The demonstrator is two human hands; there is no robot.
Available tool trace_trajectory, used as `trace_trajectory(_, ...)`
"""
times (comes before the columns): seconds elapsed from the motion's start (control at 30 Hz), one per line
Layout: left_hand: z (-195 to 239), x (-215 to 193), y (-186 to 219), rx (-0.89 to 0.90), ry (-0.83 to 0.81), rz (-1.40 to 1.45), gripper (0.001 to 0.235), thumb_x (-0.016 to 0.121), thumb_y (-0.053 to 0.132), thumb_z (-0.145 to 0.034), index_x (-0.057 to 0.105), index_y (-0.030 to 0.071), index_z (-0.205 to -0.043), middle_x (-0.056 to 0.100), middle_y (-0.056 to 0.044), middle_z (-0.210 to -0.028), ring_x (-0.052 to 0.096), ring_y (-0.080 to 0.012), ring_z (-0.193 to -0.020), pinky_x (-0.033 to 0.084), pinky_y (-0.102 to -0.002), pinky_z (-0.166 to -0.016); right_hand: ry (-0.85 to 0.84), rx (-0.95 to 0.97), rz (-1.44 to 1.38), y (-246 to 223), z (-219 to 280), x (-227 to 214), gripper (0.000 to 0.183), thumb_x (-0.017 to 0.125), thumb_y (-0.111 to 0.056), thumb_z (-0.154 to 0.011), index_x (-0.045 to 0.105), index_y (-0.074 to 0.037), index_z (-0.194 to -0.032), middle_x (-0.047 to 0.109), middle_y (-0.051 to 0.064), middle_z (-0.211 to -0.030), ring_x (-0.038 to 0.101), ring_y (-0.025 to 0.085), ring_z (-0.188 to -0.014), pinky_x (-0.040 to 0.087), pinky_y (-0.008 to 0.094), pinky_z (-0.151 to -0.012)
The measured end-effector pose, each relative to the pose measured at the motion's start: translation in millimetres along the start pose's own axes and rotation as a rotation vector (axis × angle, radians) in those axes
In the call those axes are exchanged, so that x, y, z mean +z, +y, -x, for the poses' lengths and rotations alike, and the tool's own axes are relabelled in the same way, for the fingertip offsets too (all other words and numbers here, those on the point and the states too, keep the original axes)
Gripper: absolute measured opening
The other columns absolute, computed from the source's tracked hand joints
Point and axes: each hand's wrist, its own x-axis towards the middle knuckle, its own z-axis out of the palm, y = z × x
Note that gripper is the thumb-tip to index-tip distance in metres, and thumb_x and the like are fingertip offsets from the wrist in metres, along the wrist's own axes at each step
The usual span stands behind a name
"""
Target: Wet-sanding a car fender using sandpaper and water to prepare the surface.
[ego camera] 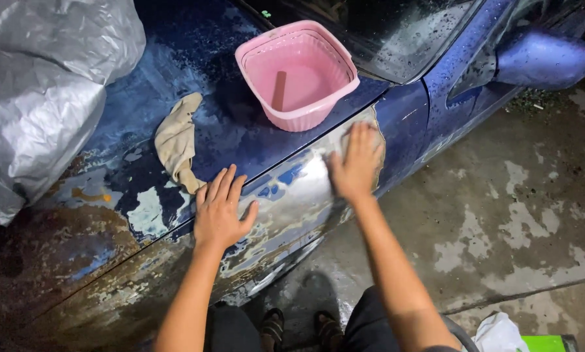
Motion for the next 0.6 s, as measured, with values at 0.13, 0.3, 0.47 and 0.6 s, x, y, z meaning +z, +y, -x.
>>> trace_trajectory(0.13,6,7,-9,-0.017,0.023,0.075,0.046,0.059,0.039,-0.099,0.063,0.011,-0.136,0.057,-0.015,-0.150,0.050,-0.0274,-0.142,0.038,-0.047,-0.113,-0.153,-0.259,-0.134,-107,60,1,0.101,0.067,-0.060,-0.076,0.036,-0.011,-0.158,0.034,0.014,-0.164,0.023,0.035,-0.154,0.002,0.061,-0.123)
trace_trajectory(0.3,40,-27,-42,-0.038,-0.008,0.161,0.043,0.061,0.031,-0.100,0.065,0.011,-0.137,0.056,-0.014,-0.152,0.048,-0.0289,-0.143,0.039,-0.047,-0.114,-0.111,-0.314,-0.154,-53,23,10,0.086,0.076,-0.043,-0.078,0.048,-0.011,-0.152,0.046,0.012,-0.158,0.038,0.033,-0.148,0.024,0.056,-0.121)
trace_trajectory(0.47,51,-34,-43,-0.198,0.081,0.091,0.052,0.064,0.046,-0.096,0.063,0.012,-0.136,0.055,-0.016,-0.153,0.047,-0.0300,-0.144,0.025,-0.060,-0.120,-0.051,-0.175,-0.235,-130,61,2,0.096,0.081,-0.043,-0.072,0.044,-0.007,-0.154,0.041,0.017,-0.160,0.034,0.039,-0.149,0.022,0.060,-0.119)
trace_trajectory(0.6,58,-33,-51,-0.164,0.108,0.092,0.046,0.060,0.040,-0.101,0.063,0.011,-0.137,0.055,-0.017,-0.153,0.048,-0.0298,-0.144,0.026,-0.057,-0.121,-0.213,-0.400,-0.154,-143,80,12,0.101,0.051,-0.077,-0.082,0.034,-0.018,-0.161,0.035,0.006,-0.166,0.027,0.028,-0.154,0.006,0.057,-0.123)
